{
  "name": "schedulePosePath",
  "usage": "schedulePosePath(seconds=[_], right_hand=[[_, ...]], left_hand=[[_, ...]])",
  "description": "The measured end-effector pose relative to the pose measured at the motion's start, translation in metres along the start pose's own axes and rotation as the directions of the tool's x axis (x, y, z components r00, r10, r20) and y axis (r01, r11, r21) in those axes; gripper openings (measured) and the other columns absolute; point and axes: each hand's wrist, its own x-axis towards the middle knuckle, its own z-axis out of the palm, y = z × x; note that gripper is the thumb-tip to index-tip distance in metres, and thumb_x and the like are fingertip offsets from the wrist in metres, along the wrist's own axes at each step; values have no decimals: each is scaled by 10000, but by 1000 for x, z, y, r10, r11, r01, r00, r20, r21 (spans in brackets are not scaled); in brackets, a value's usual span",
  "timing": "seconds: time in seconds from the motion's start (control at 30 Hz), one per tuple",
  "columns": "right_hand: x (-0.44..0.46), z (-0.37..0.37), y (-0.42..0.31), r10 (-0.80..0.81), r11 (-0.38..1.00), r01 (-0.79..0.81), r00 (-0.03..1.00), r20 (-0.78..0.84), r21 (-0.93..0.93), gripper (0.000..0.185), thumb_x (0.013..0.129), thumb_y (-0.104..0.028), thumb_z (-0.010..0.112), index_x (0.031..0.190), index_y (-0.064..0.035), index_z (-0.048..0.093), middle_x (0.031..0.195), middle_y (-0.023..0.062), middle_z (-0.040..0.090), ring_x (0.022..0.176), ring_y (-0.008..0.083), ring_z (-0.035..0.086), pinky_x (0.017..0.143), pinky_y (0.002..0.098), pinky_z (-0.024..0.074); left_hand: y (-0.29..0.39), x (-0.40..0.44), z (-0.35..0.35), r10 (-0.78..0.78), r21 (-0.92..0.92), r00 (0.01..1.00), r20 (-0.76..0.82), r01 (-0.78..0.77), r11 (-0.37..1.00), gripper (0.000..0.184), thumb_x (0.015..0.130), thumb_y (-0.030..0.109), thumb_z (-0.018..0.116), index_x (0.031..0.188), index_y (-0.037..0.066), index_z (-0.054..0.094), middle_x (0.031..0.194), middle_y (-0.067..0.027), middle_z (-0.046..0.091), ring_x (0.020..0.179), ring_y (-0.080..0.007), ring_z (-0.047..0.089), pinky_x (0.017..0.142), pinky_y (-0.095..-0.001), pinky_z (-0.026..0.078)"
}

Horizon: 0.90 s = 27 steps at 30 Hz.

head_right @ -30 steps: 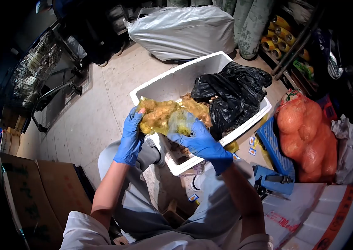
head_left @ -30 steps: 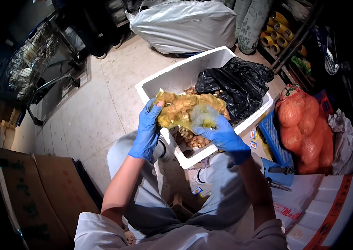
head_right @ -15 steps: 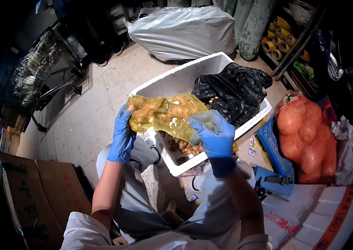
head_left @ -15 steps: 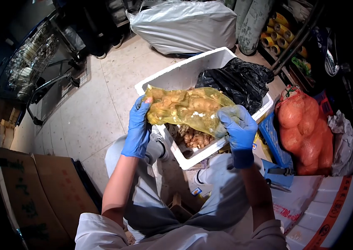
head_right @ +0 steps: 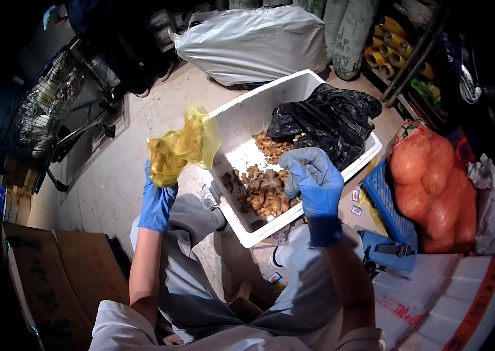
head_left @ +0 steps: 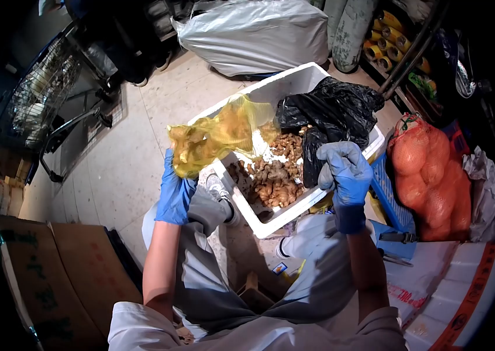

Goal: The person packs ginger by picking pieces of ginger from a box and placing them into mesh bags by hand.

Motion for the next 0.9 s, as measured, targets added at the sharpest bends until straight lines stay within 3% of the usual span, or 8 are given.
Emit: schedulePosePath(seconds=[0.2,0.27,0.37,0.43,0.57,0.63,0.8,0.9], right_hand=[[1,13,-3,132,991,-132,972,192,-15,192,764,-44,551,946,4,515,757,12,533,614,58,486,545,169,400],[4,14,12,-80,996,62,951,299,69,218,751,-51,571,949,-5,490,848,24,495,745,72,464,667,186,393],[4,14,24,-150,987,117,921,359,114,236,734,-46,590,931,-9,465,872,25,456,807,75,420,730,188,357],[3,15,23,-116,992,93,943,313,90,171,735,-66,598,854,-19,485,771,2,447,718,71,411,667,177,354],[9,1,9,-153,938,223,953,260,-265,130,742,-111,596,713,-14,515,621,24,446,557,107,409,536,218,357],[12,-6,2,-295,757,445,886,357,-479,129,720,-93,603,726,2,517,631,67,470,536,160,443,516,242,374],[15,-14,-19,-283,619,508,856,434,-599,82,691,-39,590,741,-5,535,663,82,516,569,185,502,549,244,412],[14,-24,-28,-296,685,480,870,393,-548,73,692,-19,582,748,-8,536,667,64,536,567,130,509,542,218,409]], left_hand=[[-23,-6,13,18,330,996,-87,12,944,399,815,239,497,1126,15,386,1078,-135,482,967,-231,501,841,-379,436],[-29,-8,17,17,402,993,-119,33,915,387,818,253,493,1106,11,407,1050,-131,503,930,-217,523,814,-368,454],[-32,-10,16,-25,432,989,-148,87,898,391,810,246,508,1107,14,406,1056,-129,501,933,-214,524,810,-358,457],[-35,-12,22,-57,462,991,-122,108,880,398,802,208,513,1139,44,380,1076,-115,487,955,-218,515,804,-342,461],[-36,-11,20,-88,501,987,-137,146,853,416,783,228,541,1120,34,395,1071,-126,487,942,-218,524,794,-337,467],[-33,-10,16,-129,421,979,-156,184,888,396,791,217,531,1115,33,398,1061,-130,492,931,-218,530,781,-335,475],[-29,-8,14,-39,403,987,-155,99,910,375,793,197,533,1102,26,407,1046,-132,502,911,-215,538,763,-334,485],[-27,-7,14,-56,381,988,-143,108,918,375,789,194,539,1097,23,410,1039,-128,506,906,-215,539,766,-333,484]])
